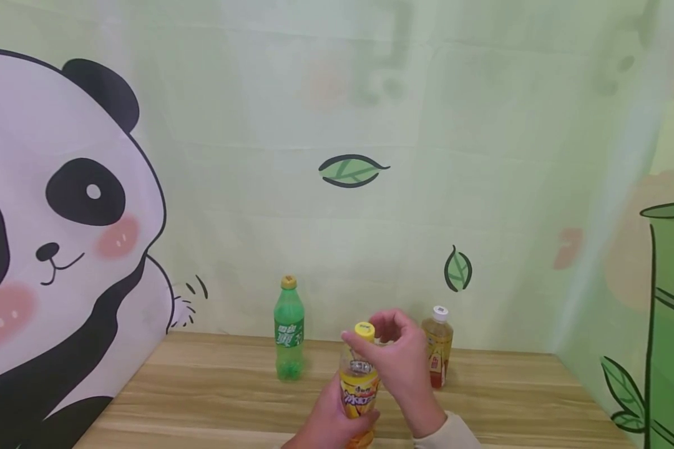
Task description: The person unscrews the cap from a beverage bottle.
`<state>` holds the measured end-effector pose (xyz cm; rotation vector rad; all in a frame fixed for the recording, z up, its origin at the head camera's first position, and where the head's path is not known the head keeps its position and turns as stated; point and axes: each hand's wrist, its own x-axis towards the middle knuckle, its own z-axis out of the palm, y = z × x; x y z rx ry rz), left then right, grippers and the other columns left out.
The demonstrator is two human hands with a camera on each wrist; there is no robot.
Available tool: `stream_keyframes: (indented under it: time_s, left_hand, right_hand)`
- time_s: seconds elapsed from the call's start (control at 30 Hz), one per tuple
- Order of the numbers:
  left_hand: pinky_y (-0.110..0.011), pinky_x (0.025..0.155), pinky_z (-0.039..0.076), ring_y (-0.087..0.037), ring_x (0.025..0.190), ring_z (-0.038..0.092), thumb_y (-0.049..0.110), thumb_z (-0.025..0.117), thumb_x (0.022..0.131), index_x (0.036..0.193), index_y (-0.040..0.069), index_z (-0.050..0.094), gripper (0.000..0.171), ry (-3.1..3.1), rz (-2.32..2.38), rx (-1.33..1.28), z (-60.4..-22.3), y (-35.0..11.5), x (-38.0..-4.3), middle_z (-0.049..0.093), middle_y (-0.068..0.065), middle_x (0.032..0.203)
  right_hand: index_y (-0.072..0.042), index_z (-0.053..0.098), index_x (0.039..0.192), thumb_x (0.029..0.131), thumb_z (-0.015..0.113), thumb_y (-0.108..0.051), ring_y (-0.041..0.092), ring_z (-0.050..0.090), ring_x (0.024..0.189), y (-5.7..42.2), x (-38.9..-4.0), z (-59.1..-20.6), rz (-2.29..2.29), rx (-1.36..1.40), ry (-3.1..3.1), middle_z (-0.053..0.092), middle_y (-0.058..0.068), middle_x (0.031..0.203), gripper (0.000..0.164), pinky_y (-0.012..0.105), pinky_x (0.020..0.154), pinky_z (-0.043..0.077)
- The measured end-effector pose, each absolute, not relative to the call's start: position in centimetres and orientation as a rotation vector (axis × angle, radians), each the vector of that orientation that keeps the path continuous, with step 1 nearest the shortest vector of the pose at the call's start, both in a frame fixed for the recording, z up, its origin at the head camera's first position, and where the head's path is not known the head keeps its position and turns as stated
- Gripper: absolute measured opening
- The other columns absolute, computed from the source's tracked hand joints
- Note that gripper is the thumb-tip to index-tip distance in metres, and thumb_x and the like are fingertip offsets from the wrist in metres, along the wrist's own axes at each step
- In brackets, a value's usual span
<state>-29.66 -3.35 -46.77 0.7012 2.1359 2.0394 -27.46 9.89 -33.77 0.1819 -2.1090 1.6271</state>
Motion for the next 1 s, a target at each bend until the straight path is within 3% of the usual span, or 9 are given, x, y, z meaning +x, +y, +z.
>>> stream_keyframes:
  time_s: [0.23, 0.33, 0.57, 1.0]
  left_hand:
    - [-0.043, 0.105, 0.051, -0.028, 0.120, 0.062, 0.023, 0.082, 0.088, 0.146, 0.023, 0.043, 0.070, 2.082, 2.059, 0.642, -46.71, -3.49, -29.67, 0.063, -0.005, 0.133]
    - [-0.046, 0.106, 0.050, -0.027, 0.120, 0.062, 0.024, 0.082, 0.087, 0.146, 0.023, 0.043, 0.071, 2.079, 2.059, 0.625, -46.70, -3.58, -29.65, 0.062, -0.008, 0.135]
    - [-0.039, 0.101, 0.050, -0.028, 0.118, 0.061, 0.022, 0.080, 0.089, 0.146, 0.019, 0.042, 0.069, 2.091, 2.054, 0.681, -46.76, -3.59, -29.66, 0.059, -0.016, 0.136]
    - [-0.040, 0.100, 0.051, -0.024, 0.115, 0.062, 0.023, 0.081, 0.088, 0.146, 0.021, 0.042, 0.070, 2.094, 2.048, 0.647, -47.05, -3.54, -29.93, 0.061, -0.013, 0.134]
  right_hand:
    - [-0.015, 0.075, 0.090, 0.066, 0.097, -0.035, 0.017, 0.064, 0.081, 10.02, -27.41, -33.78, 1.649, 0.189, -2.088, 0.073, 0.003, 0.087, 0.039, 0.024, 0.071, 0.055]
    - [-0.014, 0.077, 0.092, 0.067, 0.097, -0.034, 0.017, 0.065, 0.080, 10.08, -27.41, -33.82, 1.652, 0.215, -2.076, 0.074, 0.004, 0.088, 0.037, 0.024, 0.070, 0.056]
    - [-0.015, 0.079, 0.094, 0.069, 0.096, -0.032, 0.017, 0.065, 0.080, 10.25, -27.51, -33.89, 1.677, 0.238, -2.071, 0.075, 0.004, 0.089, 0.034, 0.023, 0.069, 0.055]
    - [-0.014, 0.079, 0.098, 0.072, 0.094, -0.028, 0.016, 0.065, 0.079, 10.55, -27.92, -34.13, 1.765, 0.255, -2.064, 0.075, 0.005, 0.089, 0.033, 0.022, 0.065, 0.055]
